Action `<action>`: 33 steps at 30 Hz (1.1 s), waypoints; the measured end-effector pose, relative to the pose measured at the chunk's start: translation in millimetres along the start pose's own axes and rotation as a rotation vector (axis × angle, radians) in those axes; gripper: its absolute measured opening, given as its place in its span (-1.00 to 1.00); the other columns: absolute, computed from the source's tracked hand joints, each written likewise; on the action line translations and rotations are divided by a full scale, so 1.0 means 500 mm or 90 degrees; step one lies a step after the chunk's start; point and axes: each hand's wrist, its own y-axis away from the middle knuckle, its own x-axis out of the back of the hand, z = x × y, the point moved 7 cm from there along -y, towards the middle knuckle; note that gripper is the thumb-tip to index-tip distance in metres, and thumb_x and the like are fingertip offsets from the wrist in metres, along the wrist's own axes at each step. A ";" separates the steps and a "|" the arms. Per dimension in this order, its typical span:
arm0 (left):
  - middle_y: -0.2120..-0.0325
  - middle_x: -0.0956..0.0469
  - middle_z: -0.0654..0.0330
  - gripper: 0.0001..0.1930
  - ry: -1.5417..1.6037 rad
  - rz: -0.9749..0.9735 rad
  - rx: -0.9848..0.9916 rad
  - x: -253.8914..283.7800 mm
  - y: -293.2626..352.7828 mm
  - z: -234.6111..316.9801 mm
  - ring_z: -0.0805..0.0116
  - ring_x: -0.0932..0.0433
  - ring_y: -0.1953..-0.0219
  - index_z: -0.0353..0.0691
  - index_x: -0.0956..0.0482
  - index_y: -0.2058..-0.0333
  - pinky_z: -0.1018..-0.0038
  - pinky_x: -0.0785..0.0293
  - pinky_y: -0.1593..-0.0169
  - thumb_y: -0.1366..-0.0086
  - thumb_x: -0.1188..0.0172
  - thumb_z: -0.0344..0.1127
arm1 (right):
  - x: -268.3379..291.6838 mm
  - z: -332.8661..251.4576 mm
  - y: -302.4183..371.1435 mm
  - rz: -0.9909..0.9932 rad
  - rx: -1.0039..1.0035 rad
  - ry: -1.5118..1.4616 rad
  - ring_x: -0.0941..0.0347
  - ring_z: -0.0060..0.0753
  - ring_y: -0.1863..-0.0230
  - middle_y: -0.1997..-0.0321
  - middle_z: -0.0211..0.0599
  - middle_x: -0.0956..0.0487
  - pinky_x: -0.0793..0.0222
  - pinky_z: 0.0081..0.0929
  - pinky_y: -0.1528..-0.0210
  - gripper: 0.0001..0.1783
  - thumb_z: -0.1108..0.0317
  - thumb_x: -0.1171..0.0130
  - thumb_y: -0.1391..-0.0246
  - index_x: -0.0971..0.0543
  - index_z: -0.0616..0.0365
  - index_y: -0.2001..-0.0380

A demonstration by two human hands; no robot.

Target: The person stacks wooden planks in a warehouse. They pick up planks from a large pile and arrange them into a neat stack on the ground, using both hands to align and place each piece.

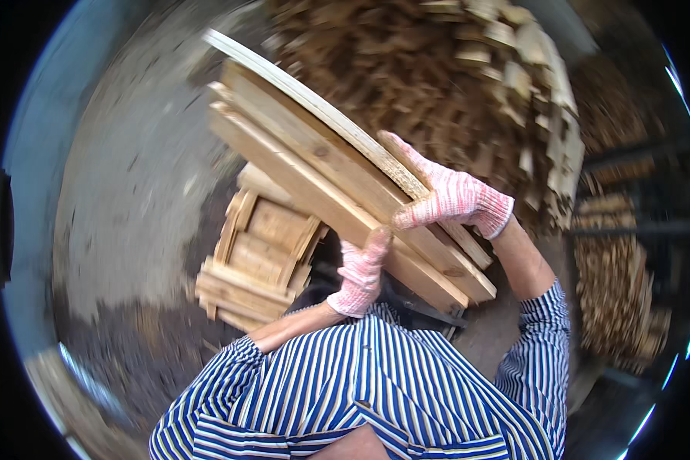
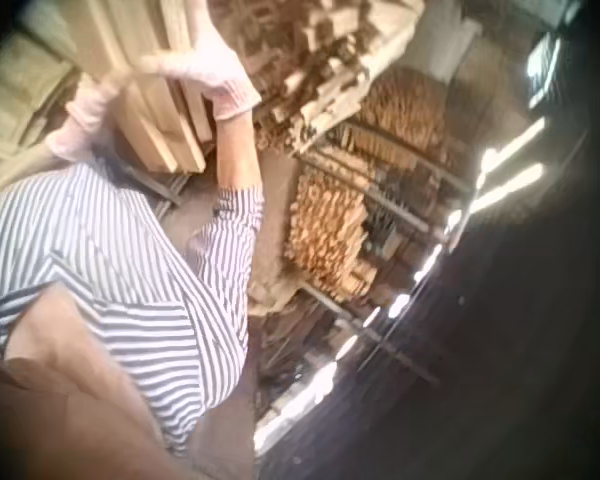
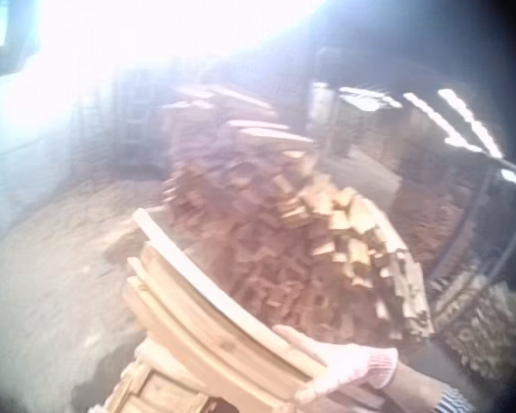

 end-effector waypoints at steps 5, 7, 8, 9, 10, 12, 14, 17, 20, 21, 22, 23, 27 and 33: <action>-0.12 -0.44 -0.07 0.00 0.076 0.256 0.119 0.167 0.031 -0.002 0.11 -0.52 -0.12 -0.30 -0.13 -0.33 0.24 -0.52 -0.19 -0.16 -0.44 0.19 | -0.176 0.133 -0.179 -0.222 -0.242 -0.177 -0.37 -0.39 -0.25 -0.29 -0.07 -0.46 -0.26 -0.40 -0.35 0.24 0.08 -0.51 0.07 0.04 0.12 -0.53; -0.10 -0.49 -0.09 0.01 0.220 0.316 0.251 0.309 -0.007 -0.064 0.02 -0.52 -0.14 -0.28 -0.20 -0.32 0.07 -0.48 -0.24 -0.10 -0.48 0.22 | -0.275 0.226 -0.300 -0.308 -0.291 -0.115 -0.43 -0.42 -0.17 -0.18 -0.15 -0.54 -0.34 -0.39 -0.28 -0.06 0.11 -0.45 0.00 -0.30 0.23 -0.39; -0.12 -0.51 -0.04 -0.04 0.286 0.286 0.275 0.340 -0.025 -0.051 0.02 -0.51 -0.16 -0.23 -0.27 -0.30 0.01 -0.46 -0.25 -0.10 -0.47 0.22 | -0.302 0.263 -0.349 -0.374 -0.197 -0.119 -0.45 -0.44 -0.13 -0.14 -0.18 -0.57 -0.37 -0.39 -0.25 -0.25 0.14 -0.42 -0.03 -0.44 0.24 -0.25; -0.13 -0.52 0.00 -0.09 0.350 0.264 0.297 0.373 -0.042 -0.033 0.02 -0.50 -0.17 -0.18 -0.33 -0.28 -0.05 -0.43 -0.26 -0.10 -0.47 0.22 | -0.331 0.283 -0.388 -0.446 -0.101 -0.132 -0.48 -0.45 -0.09 -0.09 -0.21 -0.60 -0.41 -0.39 -0.21 -0.42 0.16 -0.39 -0.05 -0.59 0.25 -0.10; -0.16 -0.52 0.04 -0.15 0.413 0.274 0.328 0.410 -0.044 -0.024 0.01 -0.49 -0.19 -0.14 -0.38 -0.26 -0.09 -0.40 -0.28 -0.12 -0.46 0.21 | -0.398 0.312 -0.419 -0.371 -0.462 -0.174 -0.51 -0.45 -0.07 0.00 -0.25 -0.65 -0.45 -0.38 -0.17 -0.58 0.16 -0.39 -0.06 -0.67 0.18 0.07; -0.17 -0.54 0.10 -0.23 0.482 0.285 0.414 0.497 -0.073 -0.028 0.01 -0.48 -0.21 -0.07 -0.44 -0.24 -0.13 -0.37 -0.29 -0.16 -0.43 0.20 | -0.481 0.404 -0.508 -0.434 -0.512 -0.241 -0.58 -0.37 0.01 0.05 -0.25 -0.67 -0.47 -0.25 -0.15 -0.59 0.17 -0.37 -0.06 -0.65 0.14 0.07; -0.16 -0.54 0.10 -0.24 0.493 0.299 0.430 0.623 -0.115 -0.049 0.03 -0.51 -0.18 -0.08 -0.43 -0.25 -0.11 -0.42 -0.25 -0.20 -0.38 0.22 | -0.569 0.477 -0.586 -0.470 -0.581 -0.247 -0.62 -0.31 0.09 0.08 -0.24 -0.68 -0.52 -0.16 -0.06 -0.56 0.14 -0.36 -0.03 -0.62 0.12 0.06; -0.16 -0.53 0.05 -0.24 0.401 0.337 0.334 0.844 -0.205 -0.114 -0.01 -0.52 -0.15 -0.12 -0.39 -0.27 -0.07 -0.45 -0.23 -0.22 -0.38 0.17 | -0.677 0.563 -0.699 -0.466 -0.621 -0.198 -0.66 -0.22 0.17 0.12 -0.16 -0.69 -0.56 -0.12 0.03 -0.47 0.02 -0.34 0.01 -0.61 0.07 0.02; -0.05 -0.60 0.04 -0.34 0.390 0.410 0.291 1.014 -0.263 -0.207 0.01 -0.58 -0.07 -0.13 -0.46 -0.19 0.00 -0.55 -0.13 -0.23 -0.39 0.08 | -0.774 0.690 -0.802 -0.409 -0.615 -0.157 -0.67 -0.13 0.23 0.16 -0.07 -0.70 -0.60 -0.07 0.07 -0.57 0.17 -0.33 -0.04 -0.61 0.19 0.07; -0.03 -0.61 0.04 -0.36 0.425 0.411 0.271 1.050 -0.269 -0.254 0.01 -0.59 -0.06 -0.13 -0.47 -0.18 0.00 -0.56 -0.12 -0.23 -0.39 0.07 | -0.812 0.717 -0.804 -0.425 -0.697 -0.232 -0.67 -0.12 0.24 0.17 -0.05 -0.70 -0.61 -0.06 0.09 -0.58 0.20 -0.34 -0.04 -0.61 0.22 0.08; 0.00 -0.63 0.03 -0.39 0.464 0.427 0.271 1.040 -0.279 -0.264 0.01 -0.60 -0.04 -0.15 -0.49 -0.17 0.03 -0.56 -0.12 -0.25 -0.38 0.05 | -0.820 0.759 -0.794 -0.419 -0.780 -0.318 -0.67 -0.10 0.26 0.18 -0.03 -0.71 -0.62 -0.05 0.10 -0.59 0.22 -0.35 -0.04 -0.61 0.24 0.09; 0.00 -0.64 0.03 -0.40 0.476 0.445 0.287 1.028 -0.279 -0.275 0.02 -0.61 -0.02 -0.16 -0.49 -0.16 0.03 -0.57 -0.11 -0.26 -0.37 0.04 | -0.817 0.781 -0.796 -0.434 -0.748 -0.291 -0.67 -0.09 0.27 0.18 -0.01 -0.71 -0.63 -0.05 0.13 -0.59 0.22 -0.36 -0.04 -0.61 0.25 0.09; -0.06 -0.61 0.07 -0.36 0.510 0.505 0.229 0.980 -0.264 -0.358 0.05 -0.60 -0.07 -0.17 -0.48 -0.19 0.04 -0.55 -0.16 -0.22 -0.42 -0.02 | -0.712 0.800 -0.760 -0.520 -0.445 0.029 -0.60 -0.05 -0.07 -0.02 0.11 -0.65 -0.47 -0.26 -0.18 -0.19 -0.10 -0.40 0.02 -0.52 0.37 -0.10; -0.07 -0.51 0.10 -0.13 0.329 0.547 0.086 0.937 -0.302 -0.445 0.19 -0.51 -0.11 -0.20 -0.24 -0.32 0.23 -0.48 -0.19 -0.07 -0.54 -0.34 | -0.622 0.884 -0.700 -0.345 -0.318 -0.190 -0.33 -0.29 -0.31 -0.36 -0.08 -0.38 -0.24 -0.42 -0.35 0.36 0.17 -0.57 0.25 0.06 -0.01 -0.55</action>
